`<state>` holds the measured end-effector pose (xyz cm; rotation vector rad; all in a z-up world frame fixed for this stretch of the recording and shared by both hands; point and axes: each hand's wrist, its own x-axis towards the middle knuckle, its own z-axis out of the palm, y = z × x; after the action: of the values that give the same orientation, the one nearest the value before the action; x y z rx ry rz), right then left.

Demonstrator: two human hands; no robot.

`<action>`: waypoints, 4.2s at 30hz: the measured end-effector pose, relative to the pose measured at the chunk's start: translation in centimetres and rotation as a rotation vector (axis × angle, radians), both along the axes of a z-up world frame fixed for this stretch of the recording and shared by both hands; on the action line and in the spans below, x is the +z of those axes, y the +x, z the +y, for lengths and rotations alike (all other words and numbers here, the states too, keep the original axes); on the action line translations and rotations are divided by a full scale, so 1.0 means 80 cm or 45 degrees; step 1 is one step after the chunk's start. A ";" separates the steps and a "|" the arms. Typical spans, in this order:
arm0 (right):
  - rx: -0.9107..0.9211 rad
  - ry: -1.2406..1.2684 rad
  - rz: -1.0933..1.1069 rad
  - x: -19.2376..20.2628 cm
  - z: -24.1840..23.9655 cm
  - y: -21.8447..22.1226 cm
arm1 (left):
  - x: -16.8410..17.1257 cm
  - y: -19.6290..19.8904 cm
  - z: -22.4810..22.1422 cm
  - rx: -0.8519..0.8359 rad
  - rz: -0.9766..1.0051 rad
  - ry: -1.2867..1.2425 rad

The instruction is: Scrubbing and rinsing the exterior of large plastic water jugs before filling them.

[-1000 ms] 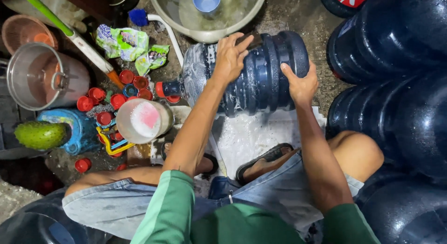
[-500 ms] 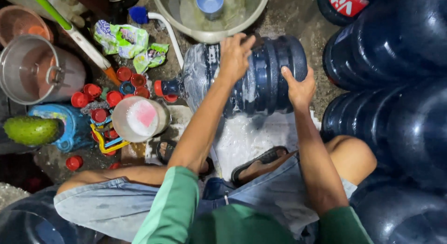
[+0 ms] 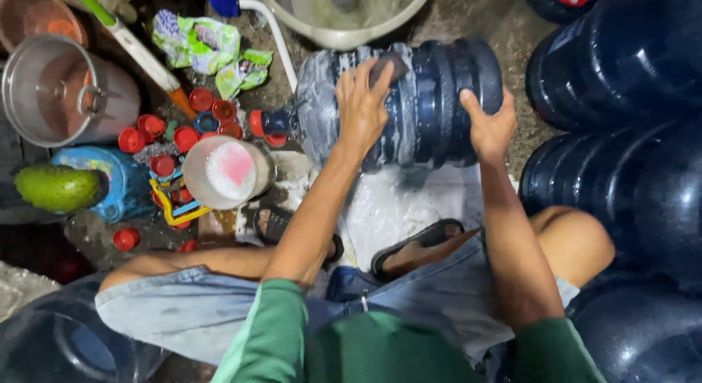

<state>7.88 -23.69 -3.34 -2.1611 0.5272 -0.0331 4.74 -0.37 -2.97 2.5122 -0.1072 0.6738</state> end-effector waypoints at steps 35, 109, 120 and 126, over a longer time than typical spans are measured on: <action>0.008 -0.076 -0.075 -0.013 -0.003 0.001 | 0.056 -0.114 0.001 0.251 0.230 0.148; 0.123 0.164 -0.121 0.017 0.002 -0.031 | -0.025 0.060 -0.129 0.391 -0.249 0.260; 0.071 0.162 0.106 0.014 -0.002 -0.021 | -0.091 -0.153 -0.159 -0.065 0.132 0.223; 0.180 0.367 -0.151 -0.009 -0.010 -0.017 | -0.012 0.053 -0.123 0.399 -0.062 0.168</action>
<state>6.53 -24.47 -4.08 -1.8958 0.2900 -0.0066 9.01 -10.23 -3.96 2.6674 0.2369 0.8775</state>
